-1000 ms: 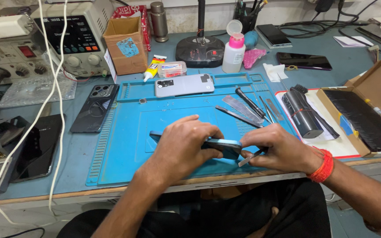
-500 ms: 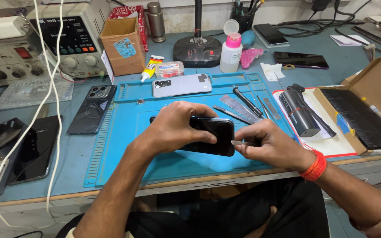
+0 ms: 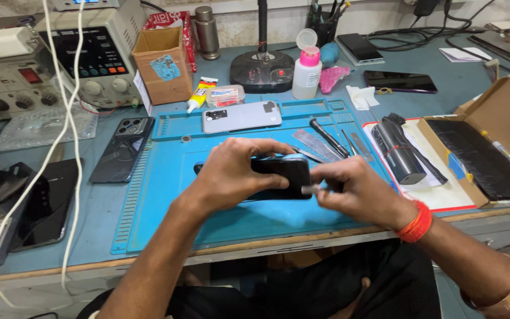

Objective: The person works at a repair bench on a smartphone, prying along the edge of the phone's back cover with a pick and a spudger tool to open it. They rotate the phone as they work around its edges and use a brush and screwdriver on the device during the process.

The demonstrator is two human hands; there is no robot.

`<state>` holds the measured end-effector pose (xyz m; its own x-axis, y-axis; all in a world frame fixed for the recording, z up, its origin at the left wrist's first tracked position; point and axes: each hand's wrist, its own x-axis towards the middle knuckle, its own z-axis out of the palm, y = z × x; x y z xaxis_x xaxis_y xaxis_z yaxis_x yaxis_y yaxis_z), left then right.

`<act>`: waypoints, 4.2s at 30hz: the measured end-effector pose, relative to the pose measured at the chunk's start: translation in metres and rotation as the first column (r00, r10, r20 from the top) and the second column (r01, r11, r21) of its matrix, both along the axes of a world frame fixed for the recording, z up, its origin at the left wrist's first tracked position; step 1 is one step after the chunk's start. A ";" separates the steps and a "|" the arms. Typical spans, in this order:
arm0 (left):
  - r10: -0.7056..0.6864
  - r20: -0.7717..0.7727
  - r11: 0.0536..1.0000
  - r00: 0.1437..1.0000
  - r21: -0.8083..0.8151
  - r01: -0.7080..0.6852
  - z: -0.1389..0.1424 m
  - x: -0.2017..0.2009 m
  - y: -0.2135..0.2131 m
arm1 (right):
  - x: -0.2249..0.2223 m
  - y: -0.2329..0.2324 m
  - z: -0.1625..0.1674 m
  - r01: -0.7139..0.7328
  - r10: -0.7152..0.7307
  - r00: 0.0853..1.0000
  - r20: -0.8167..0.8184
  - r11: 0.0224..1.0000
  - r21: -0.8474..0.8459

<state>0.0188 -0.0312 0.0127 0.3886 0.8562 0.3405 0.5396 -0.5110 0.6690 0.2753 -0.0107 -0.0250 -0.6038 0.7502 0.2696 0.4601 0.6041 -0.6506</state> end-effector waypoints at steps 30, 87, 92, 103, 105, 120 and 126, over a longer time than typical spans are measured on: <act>-0.095 0.569 0.972 0.817 -0.124 0.199 -0.032 -0.022 0.028 | -0.037 0.011 0.037 0.021 0.056 0.987 -0.148 0.879 0.476; 0.125 0.446 0.989 0.886 0.015 -0.147 -0.068 -0.024 -0.025 | -0.089 -0.001 0.128 -0.107 0.232 0.546 0.805 0.972 -0.208; 0.144 0.454 0.990 0.879 -0.073 -0.124 -0.068 -0.024 -0.027 | -0.088 0.005 0.132 -0.255 0.348 0.572 0.743 0.936 -0.242; 0.151 0.449 0.988 0.881 -0.052 -0.143 -0.071 -0.024 -0.022 | -0.086 0.008 0.104 -0.404 0.240 0.608 0.757 0.914 0.035; 0.167 0.437 0.986 0.884 -0.072 -0.150 -0.071 -0.025 -0.022 | -0.086 0.009 0.099 -0.429 0.198 0.573 0.795 0.899 0.085; 0.152 0.430 0.988 0.890 -0.089 -0.126 -0.073 -0.027 -0.025 | -0.085 0.010 0.103 -0.424 0.278 0.619 0.734 0.906 0.015; 0.155 0.442 0.987 0.884 -0.114 -0.116 -0.072 -0.027 -0.025 | -0.086 0.010 0.106 -0.406 0.286 0.603 0.745 0.914 -0.023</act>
<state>-0.0080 -0.0566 -0.0596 0.0901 0.9219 0.3767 0.2327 -0.3873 0.8921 0.1893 -0.0004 0.0805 -0.8535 0.4351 -0.2869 0.4794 0.8713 -0.1046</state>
